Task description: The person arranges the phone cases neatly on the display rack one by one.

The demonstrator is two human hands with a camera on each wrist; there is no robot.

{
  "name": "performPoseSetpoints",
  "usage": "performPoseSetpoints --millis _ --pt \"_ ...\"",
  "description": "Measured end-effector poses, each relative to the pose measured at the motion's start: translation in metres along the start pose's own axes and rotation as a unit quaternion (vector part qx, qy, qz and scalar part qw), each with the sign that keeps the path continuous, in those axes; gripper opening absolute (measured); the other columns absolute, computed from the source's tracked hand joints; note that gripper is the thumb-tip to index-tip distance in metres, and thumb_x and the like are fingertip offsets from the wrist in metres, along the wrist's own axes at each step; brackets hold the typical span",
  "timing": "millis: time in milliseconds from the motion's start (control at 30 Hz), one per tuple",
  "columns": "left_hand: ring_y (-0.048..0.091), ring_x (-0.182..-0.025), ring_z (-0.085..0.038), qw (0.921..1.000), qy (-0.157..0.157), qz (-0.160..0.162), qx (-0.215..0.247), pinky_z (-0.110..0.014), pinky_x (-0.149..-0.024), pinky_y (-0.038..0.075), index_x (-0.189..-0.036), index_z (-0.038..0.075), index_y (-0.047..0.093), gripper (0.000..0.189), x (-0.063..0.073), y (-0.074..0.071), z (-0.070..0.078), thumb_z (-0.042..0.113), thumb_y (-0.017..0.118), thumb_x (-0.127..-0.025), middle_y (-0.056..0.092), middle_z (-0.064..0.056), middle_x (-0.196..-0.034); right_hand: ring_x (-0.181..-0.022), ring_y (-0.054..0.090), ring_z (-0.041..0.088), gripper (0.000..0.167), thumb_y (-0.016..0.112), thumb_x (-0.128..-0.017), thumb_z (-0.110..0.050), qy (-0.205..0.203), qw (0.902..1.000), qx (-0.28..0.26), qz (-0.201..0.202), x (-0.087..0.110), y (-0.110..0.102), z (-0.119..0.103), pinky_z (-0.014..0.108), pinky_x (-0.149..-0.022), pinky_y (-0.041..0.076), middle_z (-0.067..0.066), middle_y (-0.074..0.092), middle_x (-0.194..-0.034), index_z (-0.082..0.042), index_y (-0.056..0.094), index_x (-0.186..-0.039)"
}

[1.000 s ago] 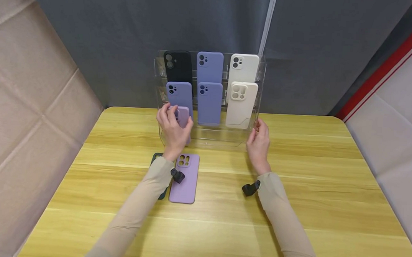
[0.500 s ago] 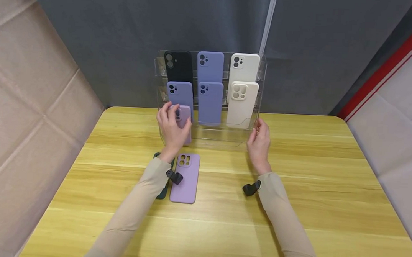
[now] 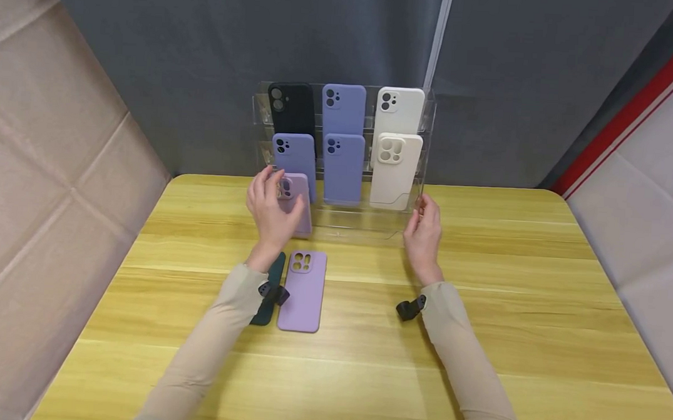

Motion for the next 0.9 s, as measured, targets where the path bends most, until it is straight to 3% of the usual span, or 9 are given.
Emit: performPoseSetpoints --millis 200,367,700,900 --pt "0.035 -0.124 -0.033 0.9999 0.003 0.002 0.01 -0.051 -0.103 0.022 -0.12 0.0 0.055 0.05 0.001 -0.013 -0.002 0.01 0.071 -0.073 0.044 -0.02 -0.132 -0.092 0.059 0.039 0.028 0.045 -0.09 0.011 0.001 1.0 -0.002 0.0 0.0 0.0 0.0 0.044 -0.074 0.053 0.031 0.055 -0.103 0.014 0.048 -0.117" --pt "0.033 -0.124 -0.035 0.9997 -0.014 -0.008 0.019 -0.053 -0.103 0.021 -0.121 0.0 0.054 0.053 0.003 -0.025 -0.003 0.009 0.072 -0.073 0.043 -0.021 -0.132 -0.092 0.058 0.039 0.028 0.045 -0.09 0.01 0.003 1.0 0.004 -0.001 0.0 -0.001 0.001 0.044 -0.073 0.053 0.03 0.054 -0.103 0.014 0.048 -0.118" --pt "0.03 -0.125 -0.039 0.996 -0.051 -0.073 -0.003 -0.055 -0.101 0.023 -0.127 -0.002 0.047 0.065 0.017 -0.039 -0.013 0.018 0.075 -0.072 0.036 -0.024 -0.136 -0.094 0.057 0.039 0.029 0.045 -0.09 0.01 0.007 0.9999 0.007 -0.005 -0.001 -0.002 0.0 0.044 -0.074 0.053 0.03 0.054 -0.105 0.014 0.048 -0.119" --pt "0.023 -0.129 -0.04 0.9858 -0.086 -0.136 -0.048 -0.057 -0.101 0.022 -0.132 -0.002 0.042 0.08 0.035 -0.046 -0.026 0.027 0.081 -0.069 0.028 -0.024 -0.141 -0.091 0.057 0.039 0.028 0.046 -0.09 0.01 -0.007 0.9999 0.01 -0.003 -0.001 -0.001 -0.001 0.044 -0.073 0.053 0.03 0.055 -0.102 0.015 0.049 -0.117"
Point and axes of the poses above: each hand's wrist, its own x-axis away from the middle knuckle, its own y-axis out of the palm, z = x × y, the point moved 5 cm from there along -x, towards the middle knuckle
